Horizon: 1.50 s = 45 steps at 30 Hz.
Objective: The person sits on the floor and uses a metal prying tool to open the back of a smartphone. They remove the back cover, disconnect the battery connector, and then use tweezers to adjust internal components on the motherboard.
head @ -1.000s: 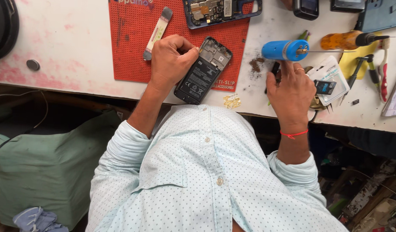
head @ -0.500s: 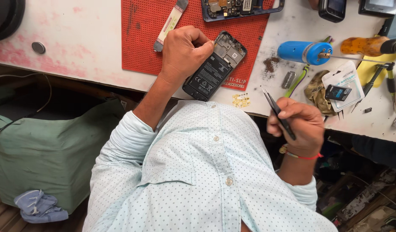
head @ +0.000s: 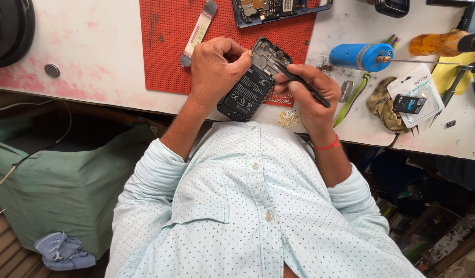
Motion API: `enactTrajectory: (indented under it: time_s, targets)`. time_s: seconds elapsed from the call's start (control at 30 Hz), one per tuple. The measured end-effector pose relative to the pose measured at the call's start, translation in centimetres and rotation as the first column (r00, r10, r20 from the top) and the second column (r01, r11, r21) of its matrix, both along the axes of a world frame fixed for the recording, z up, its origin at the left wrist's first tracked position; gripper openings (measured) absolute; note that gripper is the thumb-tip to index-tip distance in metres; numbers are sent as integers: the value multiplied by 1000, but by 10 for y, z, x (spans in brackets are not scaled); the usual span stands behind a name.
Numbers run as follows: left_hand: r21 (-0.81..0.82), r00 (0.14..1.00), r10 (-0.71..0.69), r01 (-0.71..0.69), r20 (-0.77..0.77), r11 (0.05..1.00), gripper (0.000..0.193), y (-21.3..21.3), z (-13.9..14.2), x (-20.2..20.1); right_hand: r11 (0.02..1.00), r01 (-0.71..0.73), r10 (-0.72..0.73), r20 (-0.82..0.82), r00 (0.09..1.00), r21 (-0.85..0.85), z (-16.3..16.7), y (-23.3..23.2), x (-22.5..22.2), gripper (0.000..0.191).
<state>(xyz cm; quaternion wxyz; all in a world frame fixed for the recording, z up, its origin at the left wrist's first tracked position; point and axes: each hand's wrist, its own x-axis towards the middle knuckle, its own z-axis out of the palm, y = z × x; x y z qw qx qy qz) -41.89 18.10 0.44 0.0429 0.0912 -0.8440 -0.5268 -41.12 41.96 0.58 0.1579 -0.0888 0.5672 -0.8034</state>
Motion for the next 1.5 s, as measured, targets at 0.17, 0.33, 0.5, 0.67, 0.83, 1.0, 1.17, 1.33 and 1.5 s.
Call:
enactTrajectory:
  time_s: [0.17,0.33,0.5,0.67,0.83,1.0,1.17,1.33,1.5]
  targets:
    - [9,1000,-2,1,12,1000,10,-1,-1,2,994,61,-58,-34,998,92,-14,-10,-10,16]
    - [7,1000,-11,11,-4,1000,10,-2,-5,3,973,70,-10,-261,965,219,-11,-19,-17,19]
    - [16,1000,-1,1,24,1000,11,-2,-6,2,917,142,29,-417,908,373,0,-25,-21,17]
    - [35,1000,4,-5,19,999,11,-2,-2,2,896,155,53,-445,894,417,2,-31,-23,17]
    - [12,1000,5,-5,3,1000,10,-1,1,2,885,173,51,-461,886,431,5,-32,-22,17]
    - [27,999,2,-3,45,1000,13,-1,2,2,885,161,58,-447,893,436,5,-33,-22,17]
    - [22,999,-6,5,34,1000,11,-1,0,3,883,155,65,-443,894,442,3,-33,-21,16]
    - [35,999,-10,8,53,999,10,-1,0,3,881,153,65,-436,898,447,3,-32,-21,16]
    - [27,998,-19,17,66,999,11,-1,3,3,881,157,62,-439,896,446,5,-32,-21,17]
